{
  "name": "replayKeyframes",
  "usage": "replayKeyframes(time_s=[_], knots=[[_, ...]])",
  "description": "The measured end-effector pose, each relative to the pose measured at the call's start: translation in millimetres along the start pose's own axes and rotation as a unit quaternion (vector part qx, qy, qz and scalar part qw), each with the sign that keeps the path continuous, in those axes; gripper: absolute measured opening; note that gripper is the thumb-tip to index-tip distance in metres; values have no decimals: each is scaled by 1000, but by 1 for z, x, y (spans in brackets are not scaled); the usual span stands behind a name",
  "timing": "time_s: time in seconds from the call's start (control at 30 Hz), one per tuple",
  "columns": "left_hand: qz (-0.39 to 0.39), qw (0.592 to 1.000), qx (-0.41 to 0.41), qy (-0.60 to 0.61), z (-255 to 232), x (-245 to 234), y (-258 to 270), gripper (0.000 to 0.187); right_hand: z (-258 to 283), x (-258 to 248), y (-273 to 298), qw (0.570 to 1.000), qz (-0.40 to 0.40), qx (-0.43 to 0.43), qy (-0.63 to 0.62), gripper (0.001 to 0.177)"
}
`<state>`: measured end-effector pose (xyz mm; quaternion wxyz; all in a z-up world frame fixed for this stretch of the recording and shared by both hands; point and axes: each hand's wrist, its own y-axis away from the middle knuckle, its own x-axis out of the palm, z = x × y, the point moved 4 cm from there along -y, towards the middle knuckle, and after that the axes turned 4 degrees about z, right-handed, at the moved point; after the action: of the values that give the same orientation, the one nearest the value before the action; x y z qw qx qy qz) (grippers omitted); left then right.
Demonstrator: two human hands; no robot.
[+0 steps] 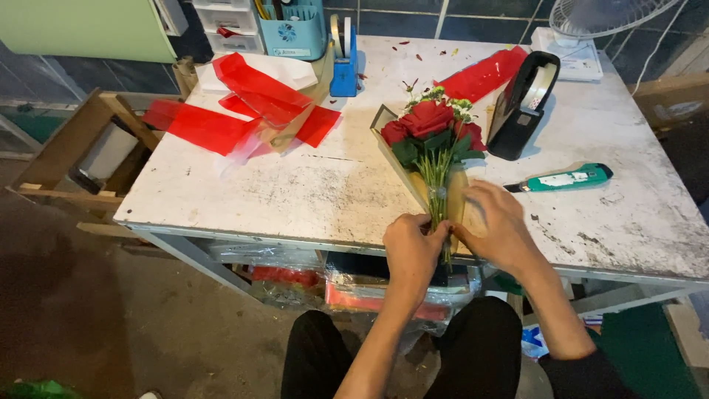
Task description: The person wraps a bouquet of red roses and filler flowers in brown paper, securing the stems with clear tape. They then place the bouquet into a white paper bag.
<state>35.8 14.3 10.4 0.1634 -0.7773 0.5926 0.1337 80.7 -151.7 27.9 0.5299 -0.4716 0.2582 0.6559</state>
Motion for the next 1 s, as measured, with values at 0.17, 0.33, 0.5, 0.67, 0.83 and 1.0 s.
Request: replayKeyframes(time_s=[0.17,0.33,0.5,0.67,0.83,1.0], knots=[[7,1000,-10,1,-5,-3,3,37,-1,3,6,991,17,133,20,57],[11,1000,-7,-11,-7,-6,3,33,-3,14,0,982,-10,168,-85,28],[2,1000,-8,-7,0,0,-1,35,-5,16,-13,972,-44,221,-71,21],[17,1000,-16,6,1,1,-1,33,7,6,-17,938,-7,281,-205,31],[21,999,-23,15,-1,-1,0,33,6,7,-14,906,-12,294,-303,34],[22,999,-23,3,1,0,-1,32,-7,18,-16,908,8,321,-269,34]])
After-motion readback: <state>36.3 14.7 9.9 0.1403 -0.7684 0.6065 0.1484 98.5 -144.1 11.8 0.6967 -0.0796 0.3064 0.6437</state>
